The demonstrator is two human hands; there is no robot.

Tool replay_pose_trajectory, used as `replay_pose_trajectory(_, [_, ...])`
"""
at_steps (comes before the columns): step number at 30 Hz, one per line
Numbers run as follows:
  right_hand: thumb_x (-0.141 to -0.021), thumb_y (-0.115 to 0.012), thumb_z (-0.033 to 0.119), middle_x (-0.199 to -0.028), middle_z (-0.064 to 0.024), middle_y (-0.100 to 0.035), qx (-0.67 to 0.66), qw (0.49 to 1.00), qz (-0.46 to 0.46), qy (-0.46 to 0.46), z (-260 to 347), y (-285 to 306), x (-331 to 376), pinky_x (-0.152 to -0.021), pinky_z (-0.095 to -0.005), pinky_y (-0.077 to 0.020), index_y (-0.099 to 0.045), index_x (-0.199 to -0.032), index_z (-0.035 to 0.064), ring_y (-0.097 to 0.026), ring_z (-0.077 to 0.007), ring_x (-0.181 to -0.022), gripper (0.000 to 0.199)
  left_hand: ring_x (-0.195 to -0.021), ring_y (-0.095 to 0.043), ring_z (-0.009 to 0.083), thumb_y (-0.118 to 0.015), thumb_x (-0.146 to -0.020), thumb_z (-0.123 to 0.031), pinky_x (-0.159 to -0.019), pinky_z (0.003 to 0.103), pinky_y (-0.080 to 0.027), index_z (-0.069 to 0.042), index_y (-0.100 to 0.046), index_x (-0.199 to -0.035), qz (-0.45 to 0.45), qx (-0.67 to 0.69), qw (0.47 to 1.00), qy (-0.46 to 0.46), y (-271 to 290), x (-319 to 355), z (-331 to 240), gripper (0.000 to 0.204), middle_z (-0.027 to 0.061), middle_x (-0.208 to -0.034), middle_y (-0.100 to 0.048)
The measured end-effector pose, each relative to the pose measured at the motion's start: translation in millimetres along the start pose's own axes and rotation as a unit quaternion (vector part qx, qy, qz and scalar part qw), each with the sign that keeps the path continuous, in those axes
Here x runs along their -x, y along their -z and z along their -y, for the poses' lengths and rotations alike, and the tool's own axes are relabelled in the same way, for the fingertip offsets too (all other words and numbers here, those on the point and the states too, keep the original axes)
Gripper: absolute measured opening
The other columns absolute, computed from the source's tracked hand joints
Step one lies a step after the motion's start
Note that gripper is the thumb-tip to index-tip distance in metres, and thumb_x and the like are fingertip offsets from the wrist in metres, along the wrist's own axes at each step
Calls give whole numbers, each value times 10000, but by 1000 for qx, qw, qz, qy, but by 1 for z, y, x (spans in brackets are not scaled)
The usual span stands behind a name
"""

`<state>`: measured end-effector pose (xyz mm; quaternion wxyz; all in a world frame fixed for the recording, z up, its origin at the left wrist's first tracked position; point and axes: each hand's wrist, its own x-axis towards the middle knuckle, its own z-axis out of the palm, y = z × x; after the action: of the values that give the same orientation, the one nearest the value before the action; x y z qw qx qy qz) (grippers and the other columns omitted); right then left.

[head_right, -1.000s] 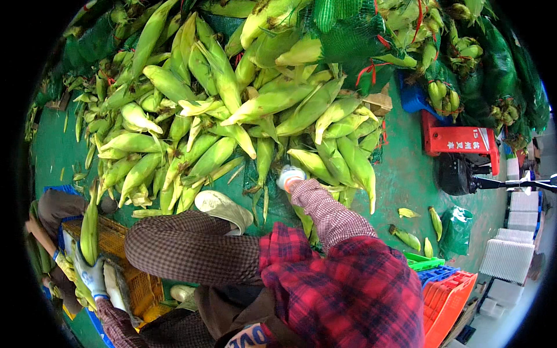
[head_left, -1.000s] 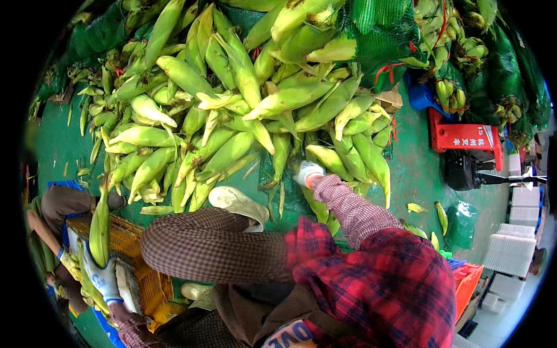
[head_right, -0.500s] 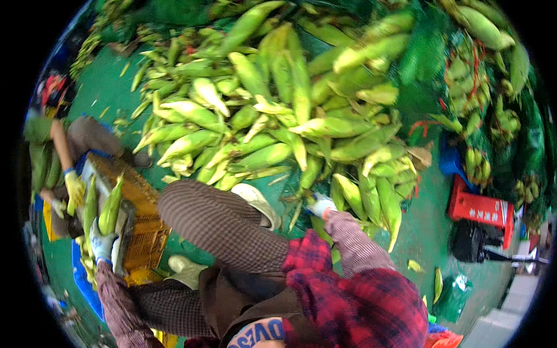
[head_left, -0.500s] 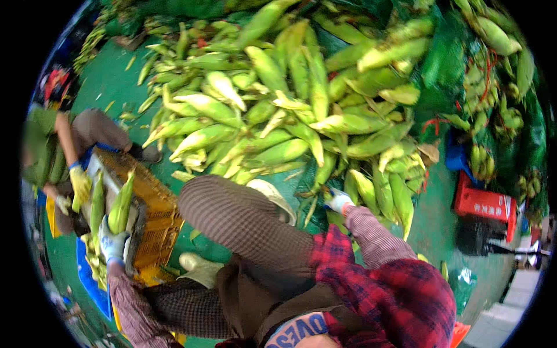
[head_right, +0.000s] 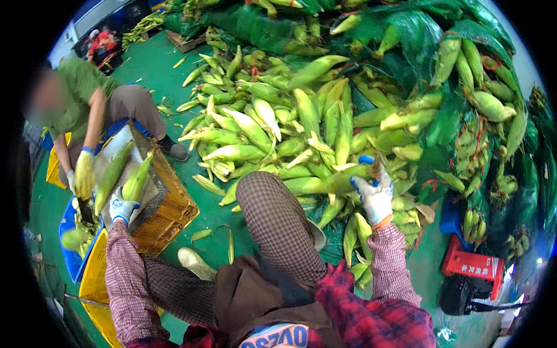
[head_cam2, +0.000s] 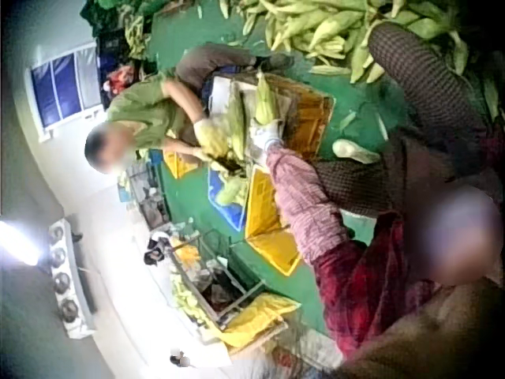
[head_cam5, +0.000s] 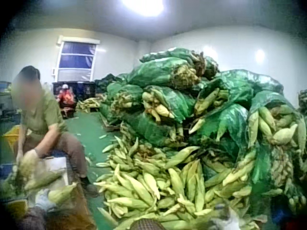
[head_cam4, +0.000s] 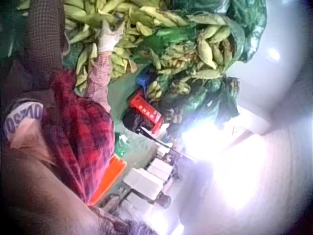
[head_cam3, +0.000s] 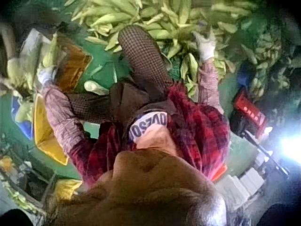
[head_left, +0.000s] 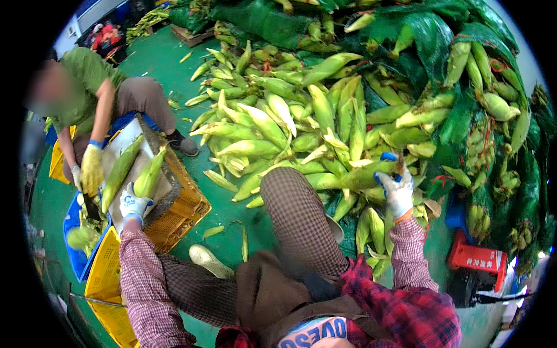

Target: The person sits on the floor and peels corn cobs by hand, removing the husks and placing the shucked corn into a yellow crate. Another person is visible nearby, also peeling corn.

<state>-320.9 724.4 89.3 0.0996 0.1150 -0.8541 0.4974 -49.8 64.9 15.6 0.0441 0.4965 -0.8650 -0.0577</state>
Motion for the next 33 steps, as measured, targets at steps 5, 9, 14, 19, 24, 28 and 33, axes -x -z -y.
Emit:
replay_pose_trajectory(5, [-824, -734, 146, -993, -98, -699, -72, 995, 62, 31, 38, -83, -53, -727, -301, -547, -609, -1236, 25, -667, -166, -812, 447, -1292, -542, 333, -891, -599, -365, -1079, 436, -439, -153, -518, -1435, 42, 9, 999, 3, -9, -6, 15, 940, 166, -1405, -569])
replay_pose_trajectory(9, [-785, -769, 136, -1139, -174, -688, -29, 988, 100, 110, 4, -178, -71, -934, -350, -508, -579, -1305, 4, -650, -253, -1051, 569, -1313, -540, 310, -789, -716, -384, -1087, 475, -431, -194, -516, -1449, 77, 16, 995, 56, -6, 4, 10, 805, 141, -1417, -572])
replay_pose_trajectory(14, [-792, -744, 99, -1180, -143, -682, -65, 984, 165, 20, -51, -231, -90, -951, -373, -504, -609, -1279, 27, -638, -257, -1093, 510, -1339, -508, 317, -732, -764, -378, -1100, 464, -413, -138, -404, -1510, 86, -55, 993, 55, 4, 14, -1, 850, 165, -1478, -497])
replay_pose_trajectory(19, [-800, -757, 55, -1275, -156, -617, 68, 970, 182, 147, -90, -246, -78, -1054, -370, -429, -569, -1298, -17, -560, -265, -1203, 537, -1290, -519, 322, -795, -715, -341, -1079, 449, -419, -163, -432, -1480, 77, -42, 996, 23, 7, 9, -2, 866, 126, -1406, -529])
replay_pose_trajectory(24, [-812, -737, 27, -1266, -148, -624, -62, 979, 192, 13, -66, -287, -57, -981, -340, -486, -569, -1286, -27, -596, -227, -1140, 505, -1273, -534, 318, -766, -715, -287, -1065, 435, -421, -138, -506, -1409, 64, -34, 997, 10, 9, 5, -4, 756, 127, -1359, -567])
replay_pose_trajectory(28, [-780, -781, 91, -1135, -136, -670, -32, 976, 208, 50, -7, -300, -75, -881, -327, -509, -613, -1237, -42, -627, -216, -973, 505, -1249, -548, 326, -742, -728, -277, -1052, 430, -429, -118, -523, -1383, 64, -31, 997, 6, 12, 5, -2, 709, 155, -1320, -588])
replay_pose_trajectory(33, [-821, -717, 79, -1110, -141, -684, -32, 967, 183, 172, 88, -271, -93, -870, -325, -521, -644, -1183, -33, -641, -219, -991, 386, -1222, -562, 326, -732, -742, -265, -1035, 438, -442, -123, -527, -1380, 73, -23, 997, 11, 10, 2, 0, 685, 153, -1311, -590])
